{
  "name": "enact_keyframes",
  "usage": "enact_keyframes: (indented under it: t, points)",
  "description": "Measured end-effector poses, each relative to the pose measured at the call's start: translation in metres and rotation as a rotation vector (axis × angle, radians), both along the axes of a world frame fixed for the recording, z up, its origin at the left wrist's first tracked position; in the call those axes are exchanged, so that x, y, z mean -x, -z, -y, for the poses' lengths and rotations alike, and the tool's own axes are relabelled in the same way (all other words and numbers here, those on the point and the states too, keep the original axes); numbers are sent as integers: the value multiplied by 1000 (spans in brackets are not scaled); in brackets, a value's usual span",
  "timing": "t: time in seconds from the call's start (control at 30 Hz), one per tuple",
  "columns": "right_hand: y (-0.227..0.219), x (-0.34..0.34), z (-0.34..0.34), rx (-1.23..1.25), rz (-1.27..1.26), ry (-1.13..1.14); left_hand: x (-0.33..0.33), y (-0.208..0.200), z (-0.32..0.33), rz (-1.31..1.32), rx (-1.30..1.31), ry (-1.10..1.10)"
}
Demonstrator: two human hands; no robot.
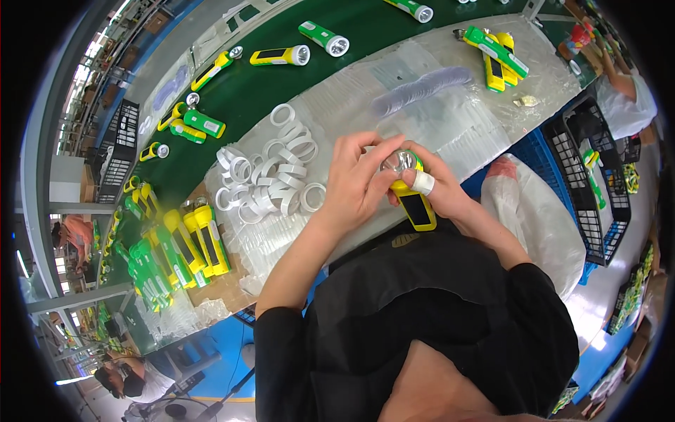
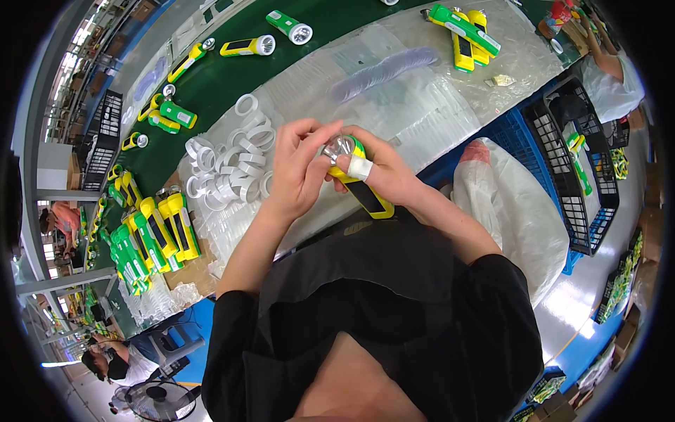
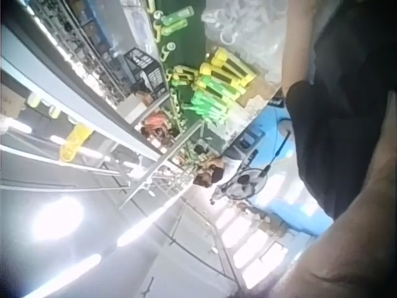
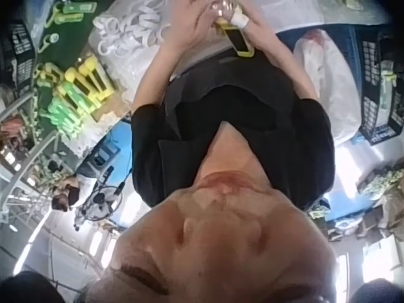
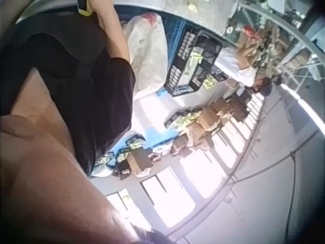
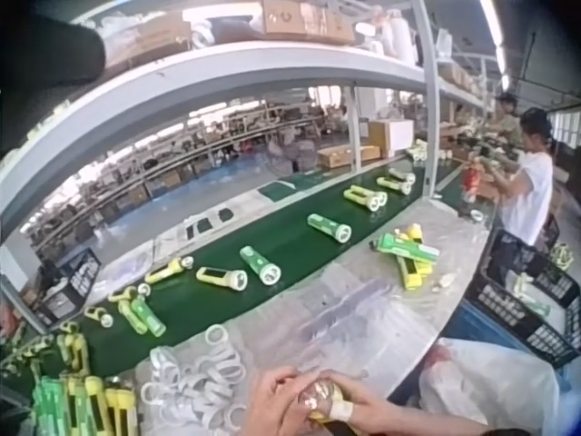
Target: The recorder is assembling flashlights by attaching the reflector and lens components to the flashlight bodies on a factory line.
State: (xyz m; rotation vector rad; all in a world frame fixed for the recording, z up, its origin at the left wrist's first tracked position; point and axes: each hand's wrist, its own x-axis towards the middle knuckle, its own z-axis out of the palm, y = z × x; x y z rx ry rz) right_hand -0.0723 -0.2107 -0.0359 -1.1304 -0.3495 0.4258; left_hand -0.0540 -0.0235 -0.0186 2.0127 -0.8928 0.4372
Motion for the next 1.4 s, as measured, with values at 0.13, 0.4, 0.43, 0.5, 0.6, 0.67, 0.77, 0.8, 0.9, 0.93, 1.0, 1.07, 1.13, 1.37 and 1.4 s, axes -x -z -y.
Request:
enact_keyframes:
  t: [0.13, 0.4, 0.43, 0.5, 0.6, 0.67, 0.77, 0.8, 0.9, 0.93, 1.0, 1.07, 1.13, 1.37, 1.4]
  points:
    - [-7, 2, -13, 63, -27, -53, 14, 7, -12, 102, -14, -17]
    - [0, 2, -35, 68, 26, -151, 11, 17, -27, 82, 124, 117]
    - [-2, 1, -39, 66, 29, -158, 10, 19, -27, 97, 144, 95]
    - [-5, -1, -46, 47, -68, -118, 3, 22, -28, 125, 139, 58]
    - [-8, -9, -48, 3, -87, -90, -2, 6, -30, 119, 146, 32]
    - [-12, -27, -51, -5, 49, -89, -10, -4, -33, 51, 108, -42]
    - [-14, -56, -58, -22, 208, -43, -69, -9, -69, 112, 91, -343]
    - [-17, -63, -64, 2, 241, 14, -85, -10, -85, 129, 86, -355]
    - [-12, -76, -76, -27, 253, 79, -121, 0, -117, -163, -460, -716]
    - [-9, -79, -81, 42, 284, 112, -129, 3, -121, -355, -629, -703]
    - [-6, -84, -84, 87, 277, 140, -141, 17, -134, -521, -774, -680]
    - [-8, -85, -83, 89, 295, 141, -141, 25, -147, -477, -646, -661]
    - [-7, -84, -83, 93, 309, 146, -134, 29, -147, -437, -519, -635]
    - [-1, -98, -95, 36, 400, 107, -48, -34, -88, -121, 283, -165]
    - [2, -98, -96, 25, 501, 119, -43, -36, -86, 87, 79, -155]
